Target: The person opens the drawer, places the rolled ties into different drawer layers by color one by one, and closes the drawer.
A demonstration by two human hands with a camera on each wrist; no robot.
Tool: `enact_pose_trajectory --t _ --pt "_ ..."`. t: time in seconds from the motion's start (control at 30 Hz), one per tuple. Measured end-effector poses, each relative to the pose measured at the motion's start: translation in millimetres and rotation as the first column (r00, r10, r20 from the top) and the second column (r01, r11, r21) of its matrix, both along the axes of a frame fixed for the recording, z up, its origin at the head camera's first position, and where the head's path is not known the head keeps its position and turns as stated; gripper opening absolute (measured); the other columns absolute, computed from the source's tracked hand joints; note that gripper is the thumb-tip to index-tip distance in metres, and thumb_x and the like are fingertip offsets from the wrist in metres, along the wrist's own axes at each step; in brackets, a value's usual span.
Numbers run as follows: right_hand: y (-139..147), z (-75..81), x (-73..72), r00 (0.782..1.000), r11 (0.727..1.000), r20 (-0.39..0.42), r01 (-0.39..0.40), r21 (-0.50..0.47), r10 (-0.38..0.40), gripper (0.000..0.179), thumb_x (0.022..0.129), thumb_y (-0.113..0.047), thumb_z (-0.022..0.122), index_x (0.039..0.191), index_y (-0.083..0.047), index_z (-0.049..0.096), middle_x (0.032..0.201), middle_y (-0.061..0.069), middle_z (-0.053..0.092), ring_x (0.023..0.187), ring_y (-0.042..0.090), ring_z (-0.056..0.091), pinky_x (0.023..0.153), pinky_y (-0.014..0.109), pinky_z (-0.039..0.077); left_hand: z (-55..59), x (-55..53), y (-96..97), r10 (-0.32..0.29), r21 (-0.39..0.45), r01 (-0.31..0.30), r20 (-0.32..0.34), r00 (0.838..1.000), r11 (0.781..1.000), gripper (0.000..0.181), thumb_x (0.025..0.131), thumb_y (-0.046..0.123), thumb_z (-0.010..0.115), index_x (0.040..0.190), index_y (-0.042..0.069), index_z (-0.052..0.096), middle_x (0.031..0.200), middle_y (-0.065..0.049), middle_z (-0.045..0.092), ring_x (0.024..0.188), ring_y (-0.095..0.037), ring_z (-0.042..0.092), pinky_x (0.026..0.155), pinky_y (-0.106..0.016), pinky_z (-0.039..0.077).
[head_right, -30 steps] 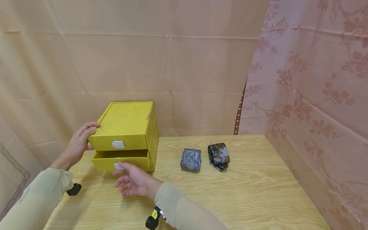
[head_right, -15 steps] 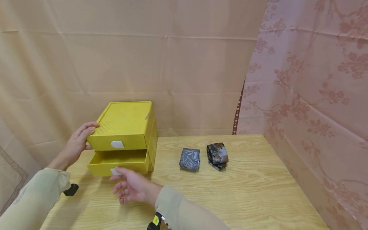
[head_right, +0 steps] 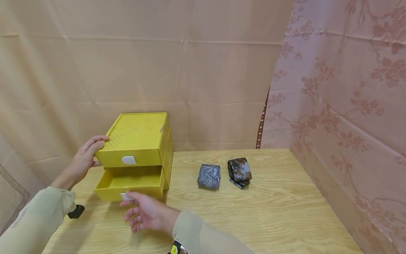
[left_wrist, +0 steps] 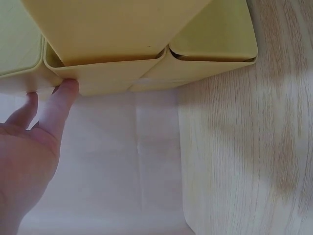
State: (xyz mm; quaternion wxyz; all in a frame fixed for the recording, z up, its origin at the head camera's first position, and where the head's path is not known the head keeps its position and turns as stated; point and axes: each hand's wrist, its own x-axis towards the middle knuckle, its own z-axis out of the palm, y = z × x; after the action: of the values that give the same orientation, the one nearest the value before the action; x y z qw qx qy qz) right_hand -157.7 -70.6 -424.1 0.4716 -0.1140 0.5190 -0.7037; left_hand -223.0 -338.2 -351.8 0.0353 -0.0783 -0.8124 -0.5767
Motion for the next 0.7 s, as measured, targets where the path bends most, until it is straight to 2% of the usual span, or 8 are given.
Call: enact_pose_trajectory --t 0.7 --pt "7.3 0.5 18.7 0.999 0.999 -0.011 -0.033 -0.002 0.033 0.058 0.1 -0.059 0.049 0.131 -0.01 0.06 0.068 -0.006 0.059 0.058 0.009 0.051 0.058 0.025 0.046 -1.1 0.8 1.4 -0.009 0.02 0.009 -0.023 1.0 1.0 0.035 0.109 0.047 0.04 0.135 0.025 0.048 0.134 -0.003 0.042 0.099 -0.009 0.06 0.077 -0.032 0.057"
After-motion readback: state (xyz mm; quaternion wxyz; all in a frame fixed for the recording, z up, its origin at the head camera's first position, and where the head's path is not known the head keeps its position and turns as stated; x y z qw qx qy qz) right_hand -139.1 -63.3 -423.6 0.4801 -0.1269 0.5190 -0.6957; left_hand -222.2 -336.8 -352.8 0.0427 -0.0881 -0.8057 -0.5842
